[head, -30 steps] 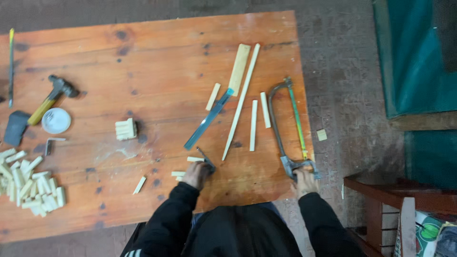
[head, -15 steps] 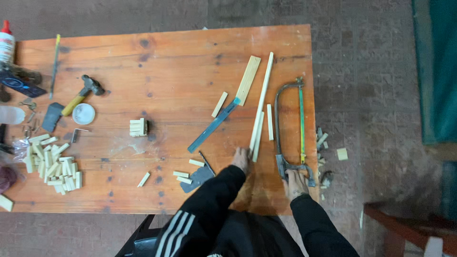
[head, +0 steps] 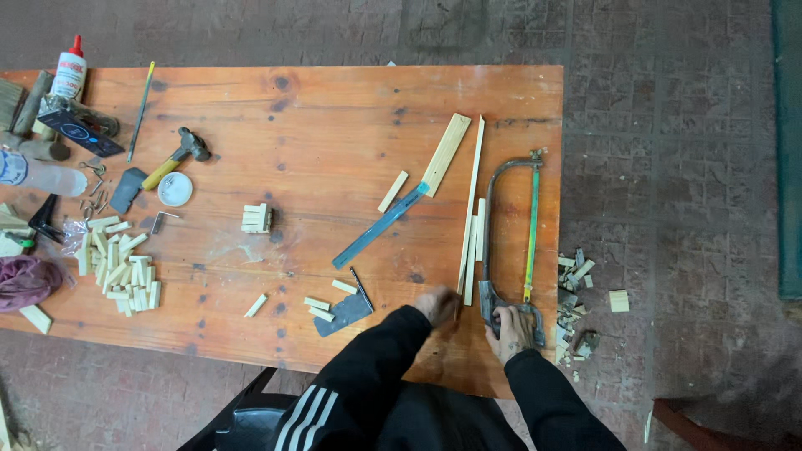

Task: The person measures and marks small wooden blocks with a pen and ruler, then saws the blocks into smaller pieces using a hacksaw on a workbench.

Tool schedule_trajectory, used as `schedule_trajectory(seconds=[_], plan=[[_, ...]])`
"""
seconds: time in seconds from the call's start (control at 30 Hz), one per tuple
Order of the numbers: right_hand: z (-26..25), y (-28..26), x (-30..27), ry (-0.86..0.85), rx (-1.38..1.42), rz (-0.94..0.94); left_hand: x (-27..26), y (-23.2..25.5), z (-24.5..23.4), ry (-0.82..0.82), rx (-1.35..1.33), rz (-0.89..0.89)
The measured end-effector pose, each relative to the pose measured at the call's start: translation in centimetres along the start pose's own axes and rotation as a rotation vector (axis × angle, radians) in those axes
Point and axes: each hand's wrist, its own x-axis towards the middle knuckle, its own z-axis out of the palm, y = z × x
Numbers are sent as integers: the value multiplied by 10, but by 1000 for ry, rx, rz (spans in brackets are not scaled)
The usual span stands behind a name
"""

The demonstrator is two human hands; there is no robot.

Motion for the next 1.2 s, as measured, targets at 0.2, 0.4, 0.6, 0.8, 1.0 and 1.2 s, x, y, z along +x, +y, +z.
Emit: schedule_trajectory(seconds=[0.2, 0.4, 0.6, 0.8, 1.0, 1.2], plan=[[-49, -22, -12, -224, -40, 89, 91, -71, -93, 55, 371, -297], [-27, -15, -20, -223, -51, 142, 163, -135, -157, 195, 525, -479], [-15, -14, -17, -223, -63, 210, 171, -159, -161, 101, 287, -491], [-51, -58, -10, -233, -140, 317, 147, -135, -186, 300, 431, -270], [-34, -101, 13, -316, 0, 390, 106, -60, -60, -20, 399, -174], [-33, -136, 42, -270, 94, 421, 83, 39, -82, -175, 386, 40]])
